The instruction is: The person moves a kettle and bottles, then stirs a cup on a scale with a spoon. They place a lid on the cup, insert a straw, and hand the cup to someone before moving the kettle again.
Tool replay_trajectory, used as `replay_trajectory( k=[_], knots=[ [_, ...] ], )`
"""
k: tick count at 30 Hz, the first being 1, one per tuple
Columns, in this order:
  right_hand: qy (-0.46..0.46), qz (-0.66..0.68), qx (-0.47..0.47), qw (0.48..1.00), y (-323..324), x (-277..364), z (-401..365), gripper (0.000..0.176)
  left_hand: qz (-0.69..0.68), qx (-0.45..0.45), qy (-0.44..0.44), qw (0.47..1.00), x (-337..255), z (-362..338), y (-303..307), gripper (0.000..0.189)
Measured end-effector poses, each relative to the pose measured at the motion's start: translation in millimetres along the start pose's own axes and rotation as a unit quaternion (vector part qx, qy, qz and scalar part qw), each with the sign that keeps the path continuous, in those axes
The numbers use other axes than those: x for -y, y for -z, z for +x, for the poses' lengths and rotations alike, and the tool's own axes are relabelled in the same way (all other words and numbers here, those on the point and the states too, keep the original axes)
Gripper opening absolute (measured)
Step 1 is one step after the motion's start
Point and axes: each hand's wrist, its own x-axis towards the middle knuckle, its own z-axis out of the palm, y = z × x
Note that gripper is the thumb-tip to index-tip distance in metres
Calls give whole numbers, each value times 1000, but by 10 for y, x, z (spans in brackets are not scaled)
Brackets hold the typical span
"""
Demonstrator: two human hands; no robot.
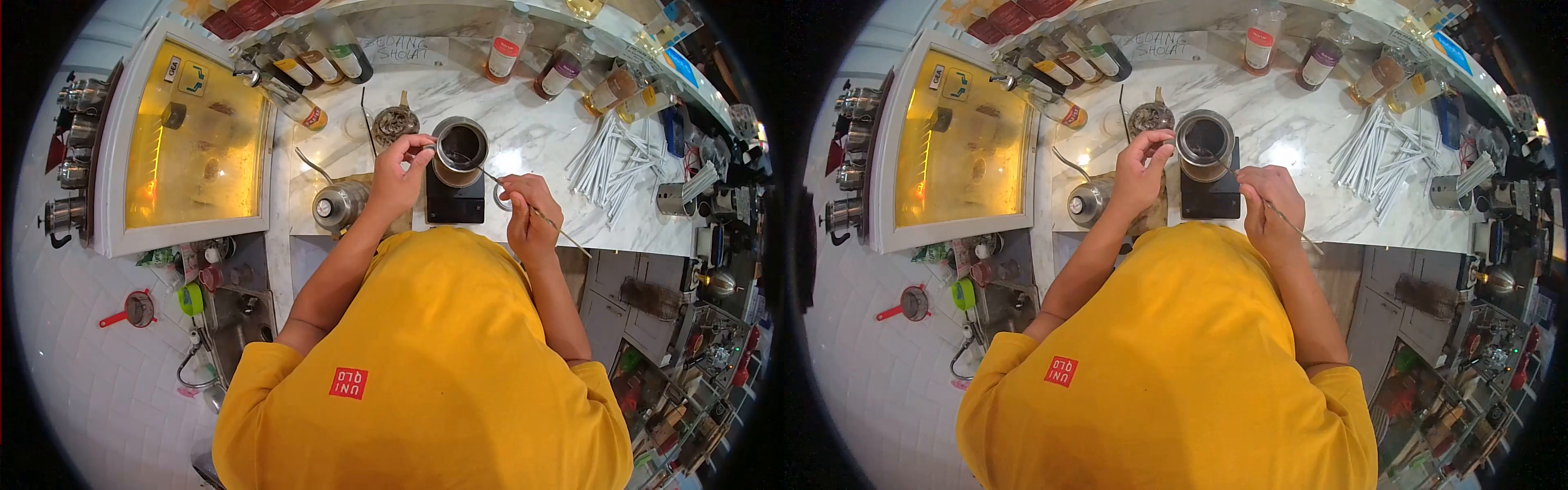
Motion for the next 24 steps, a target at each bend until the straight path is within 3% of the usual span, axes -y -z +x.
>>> replay_trajectory(
  k=[3,24],
  knots=[
    [-16,12,-2,1000,-5,-6,-17,2,-9,-4,0,1000,22,-10,-9,14],
    [-24,2,0,1000,-30,-10,-27,1,-5,3,25,1000,65,-47,-24,15]
  ],
)
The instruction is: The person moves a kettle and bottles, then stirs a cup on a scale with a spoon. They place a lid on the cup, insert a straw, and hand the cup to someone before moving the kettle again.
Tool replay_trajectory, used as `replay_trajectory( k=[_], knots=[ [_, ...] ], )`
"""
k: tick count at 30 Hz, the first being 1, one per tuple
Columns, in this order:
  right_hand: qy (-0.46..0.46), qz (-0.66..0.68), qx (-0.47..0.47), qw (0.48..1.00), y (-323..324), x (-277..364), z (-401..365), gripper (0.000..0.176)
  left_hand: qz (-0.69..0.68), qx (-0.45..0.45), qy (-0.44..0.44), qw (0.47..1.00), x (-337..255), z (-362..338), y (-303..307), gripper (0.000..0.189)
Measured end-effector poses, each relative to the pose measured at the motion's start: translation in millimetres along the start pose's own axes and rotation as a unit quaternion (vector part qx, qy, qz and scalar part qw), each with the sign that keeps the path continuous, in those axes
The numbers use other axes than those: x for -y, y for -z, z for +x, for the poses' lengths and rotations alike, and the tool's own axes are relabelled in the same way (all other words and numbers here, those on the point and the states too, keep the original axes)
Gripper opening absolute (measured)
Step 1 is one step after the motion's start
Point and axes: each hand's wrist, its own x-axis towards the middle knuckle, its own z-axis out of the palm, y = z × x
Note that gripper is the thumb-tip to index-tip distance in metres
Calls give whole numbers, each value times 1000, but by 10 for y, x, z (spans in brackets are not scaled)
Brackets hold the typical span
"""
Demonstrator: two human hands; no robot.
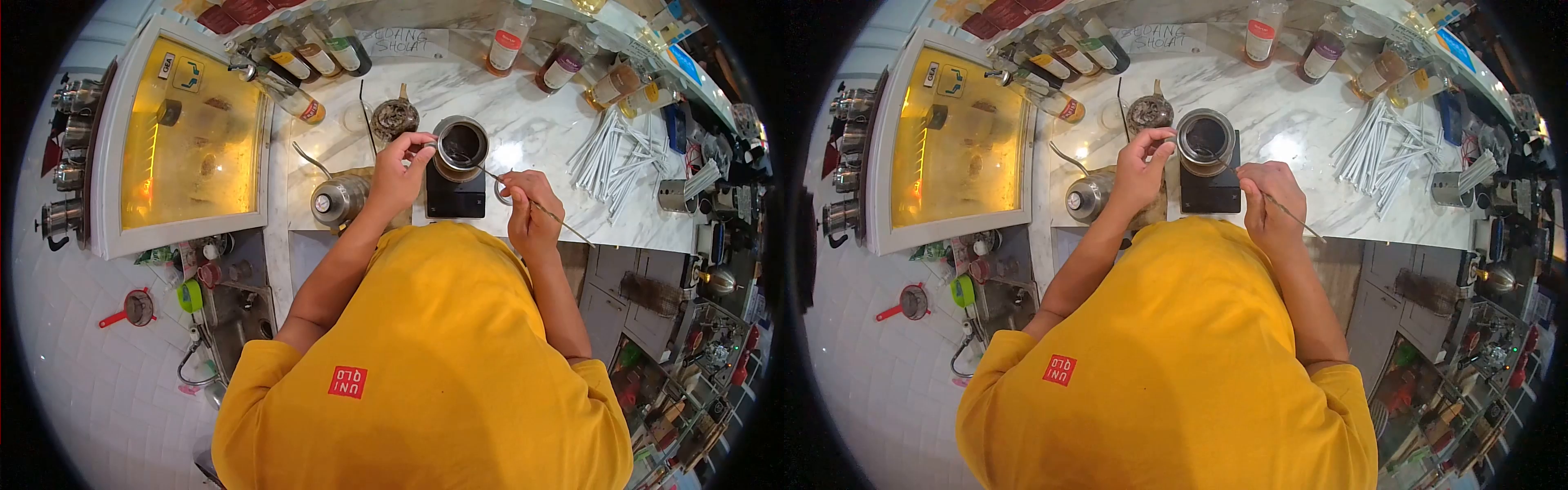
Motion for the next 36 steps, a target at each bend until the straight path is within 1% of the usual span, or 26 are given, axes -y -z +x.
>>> replay_trajectory(
  k=[2,5,9,11,17,20,23,29,33,36],
  knots=[
    [-9,2,6,1000,0,11,2,1,1,-2,6,1000,9,-2,4,15],
    [-5,9,4,1000,-15,-12,13,2,8,18,27,999,28,-14,33,17],
    [-23,10,12,1000,-20,-8,21,2,3,18,27,999,49,8,32,17],
    [-13,10,7,1000,-24,-23,34,2,-6,19,31,999,41,14,31,17],
    [-7,8,3,1000,-28,-32,75,2,14,20,23,999,51,50,42,18],
    [-2,9,2,1000,-28,-20,93,2,0,-9,1,1000,26,58,6,15],
    [4,10,5,1000,-21,1,97,2,10,-10,-9,1000,18,42,9,16],
    [0,14,5,1000,-18,-3,46,3,24,13,35,999,12,-54,14,17],
    [-8,7,20,1000,4,27,59,3,15,14,37,999,30,-62,11,17],
    [2,21,12,1000,31,26,89,4,20,13,40,999,41,-61,10,17]
  ],
)
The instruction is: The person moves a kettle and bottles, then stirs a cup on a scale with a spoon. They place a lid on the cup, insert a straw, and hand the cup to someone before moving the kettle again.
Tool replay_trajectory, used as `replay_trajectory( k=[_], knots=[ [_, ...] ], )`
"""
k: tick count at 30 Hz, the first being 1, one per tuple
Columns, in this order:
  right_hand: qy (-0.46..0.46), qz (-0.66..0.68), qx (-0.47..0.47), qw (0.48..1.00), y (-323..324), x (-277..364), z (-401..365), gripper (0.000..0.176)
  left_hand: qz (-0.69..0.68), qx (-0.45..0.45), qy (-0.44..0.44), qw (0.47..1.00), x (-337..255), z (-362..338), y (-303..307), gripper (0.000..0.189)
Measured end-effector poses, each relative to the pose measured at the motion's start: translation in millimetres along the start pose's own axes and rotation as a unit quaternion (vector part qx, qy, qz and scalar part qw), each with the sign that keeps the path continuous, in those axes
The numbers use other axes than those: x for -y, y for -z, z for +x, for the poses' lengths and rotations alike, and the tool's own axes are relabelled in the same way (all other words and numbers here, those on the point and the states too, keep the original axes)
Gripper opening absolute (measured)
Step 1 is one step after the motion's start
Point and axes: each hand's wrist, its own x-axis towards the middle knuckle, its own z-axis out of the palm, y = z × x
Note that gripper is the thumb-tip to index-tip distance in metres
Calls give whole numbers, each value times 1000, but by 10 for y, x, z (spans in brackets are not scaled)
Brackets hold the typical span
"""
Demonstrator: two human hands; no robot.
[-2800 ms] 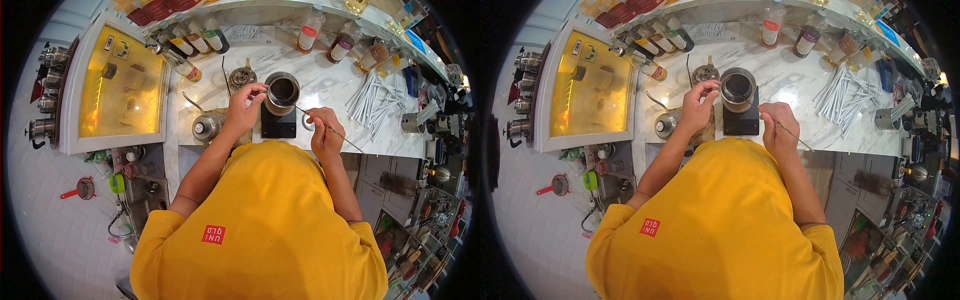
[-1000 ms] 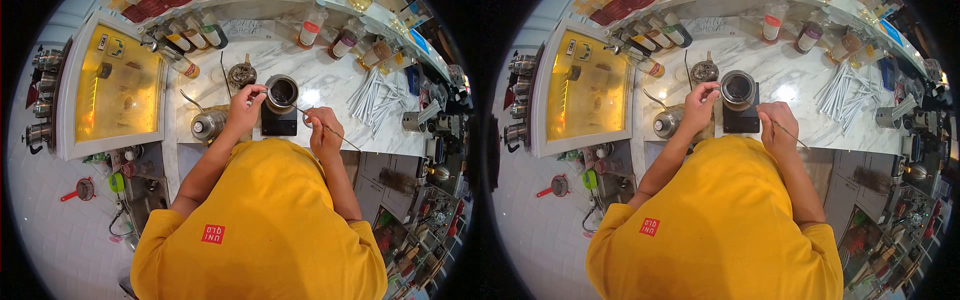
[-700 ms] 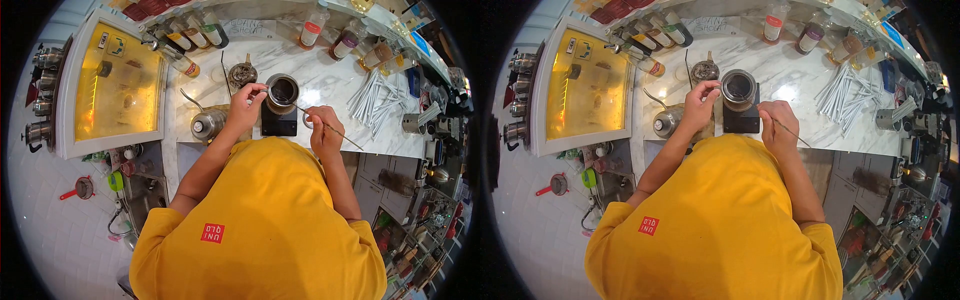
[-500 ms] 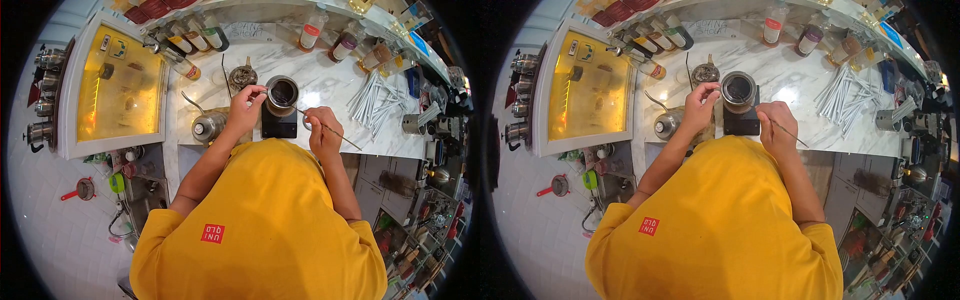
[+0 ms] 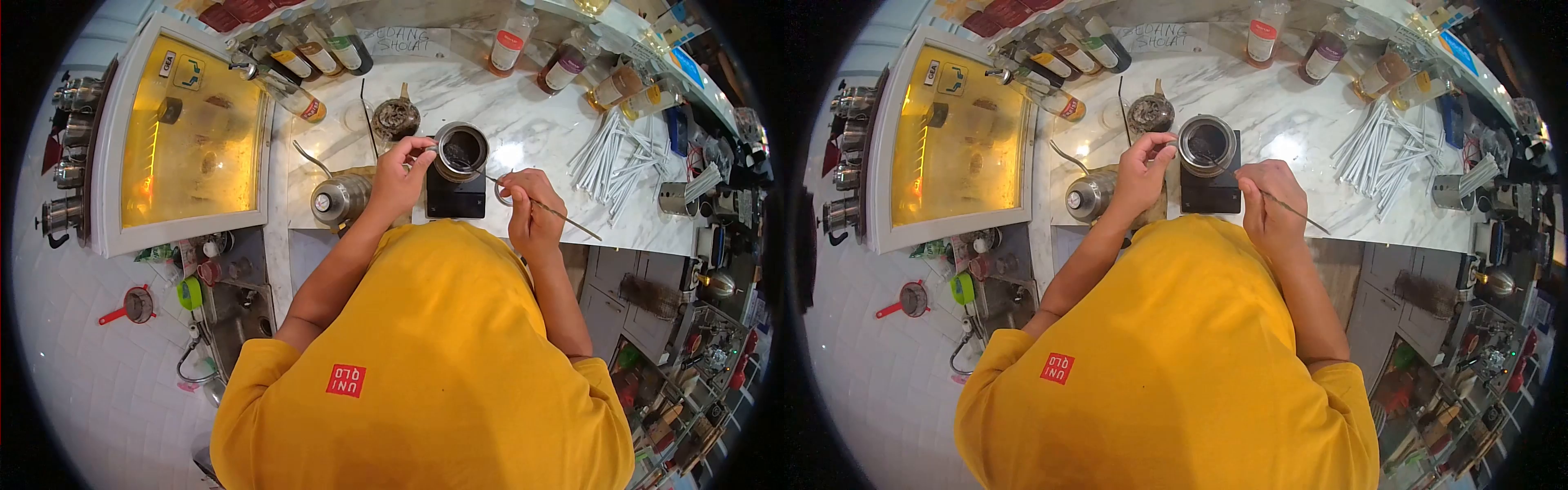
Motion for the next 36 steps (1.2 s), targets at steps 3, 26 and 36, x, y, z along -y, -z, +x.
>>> replay_trajectory(
  k=[3,26,36],
  knots=[
    [6,19,-19,1000,13,-8,35,3,-1,3,3,1000,7,16,5,17],
    [-7,-15,22,1000,-35,-50,9,2,-10,13,-6,1000,25,16,-10,19],
    [-74,7,-3,997,-46,-58,-36,3,-31,-24,-10,999,102,14,-41,17]
  ],
)
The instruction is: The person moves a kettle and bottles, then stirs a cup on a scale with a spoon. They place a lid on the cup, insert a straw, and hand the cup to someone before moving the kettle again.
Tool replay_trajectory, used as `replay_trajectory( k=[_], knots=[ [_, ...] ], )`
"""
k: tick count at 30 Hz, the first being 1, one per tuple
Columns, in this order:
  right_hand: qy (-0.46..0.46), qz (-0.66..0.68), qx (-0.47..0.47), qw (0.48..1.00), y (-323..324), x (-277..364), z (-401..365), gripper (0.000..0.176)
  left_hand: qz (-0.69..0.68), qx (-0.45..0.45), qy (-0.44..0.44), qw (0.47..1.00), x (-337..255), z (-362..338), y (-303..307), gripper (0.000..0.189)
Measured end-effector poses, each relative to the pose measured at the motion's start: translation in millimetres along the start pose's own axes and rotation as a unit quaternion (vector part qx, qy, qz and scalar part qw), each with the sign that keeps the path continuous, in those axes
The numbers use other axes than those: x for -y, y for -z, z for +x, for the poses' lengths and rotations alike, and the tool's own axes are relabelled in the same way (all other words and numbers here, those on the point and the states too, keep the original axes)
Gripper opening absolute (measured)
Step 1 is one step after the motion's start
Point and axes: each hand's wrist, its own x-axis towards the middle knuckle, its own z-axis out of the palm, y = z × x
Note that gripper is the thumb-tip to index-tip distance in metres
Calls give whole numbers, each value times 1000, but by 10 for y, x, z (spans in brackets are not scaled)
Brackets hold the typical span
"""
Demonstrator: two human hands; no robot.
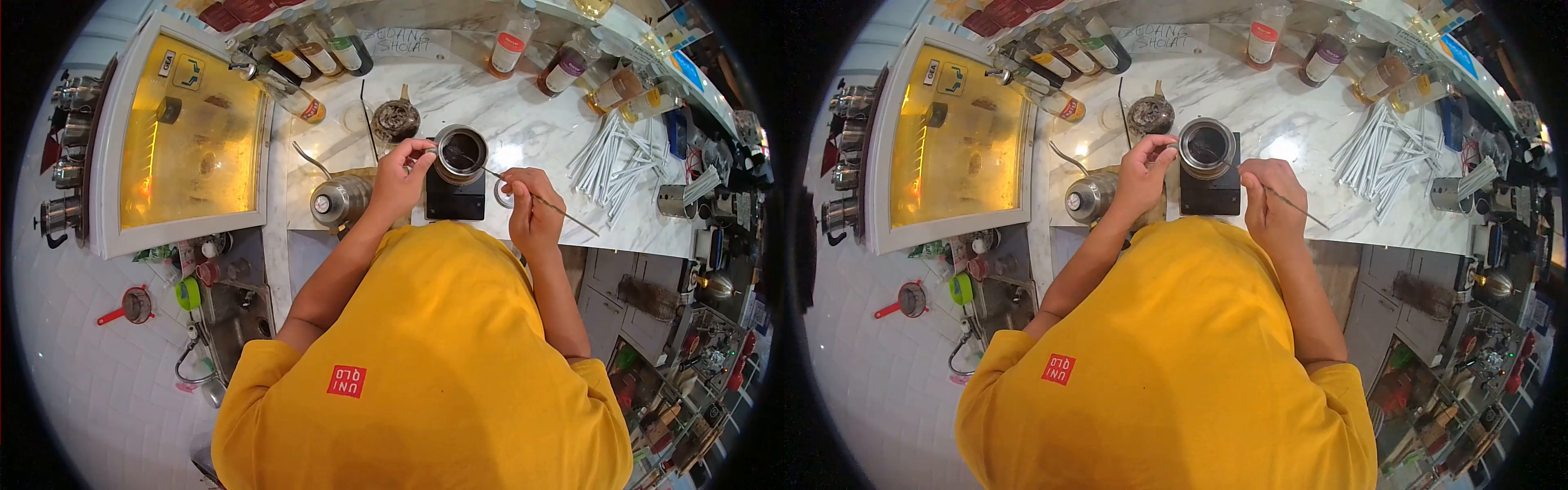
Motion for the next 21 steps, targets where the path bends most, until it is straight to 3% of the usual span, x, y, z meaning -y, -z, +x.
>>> replay_trajectory(
  k=[9,12,15,21],
  knots=[
    [-40,51,-21,998,41,37,-9,11,-4,-11,26,1000,44,23,14,19],
    [14,96,-70,993,53,39,15,14,-12,-4,40,999,-25,31,46,19],
    [-21,74,-27,997,52,74,-3,15,-37,-19,22,999,-116,24,21,18],
    [-19,50,-27,998,8,91,32,13,-31,-17,15,999,-167,26,19,18]
  ],
)
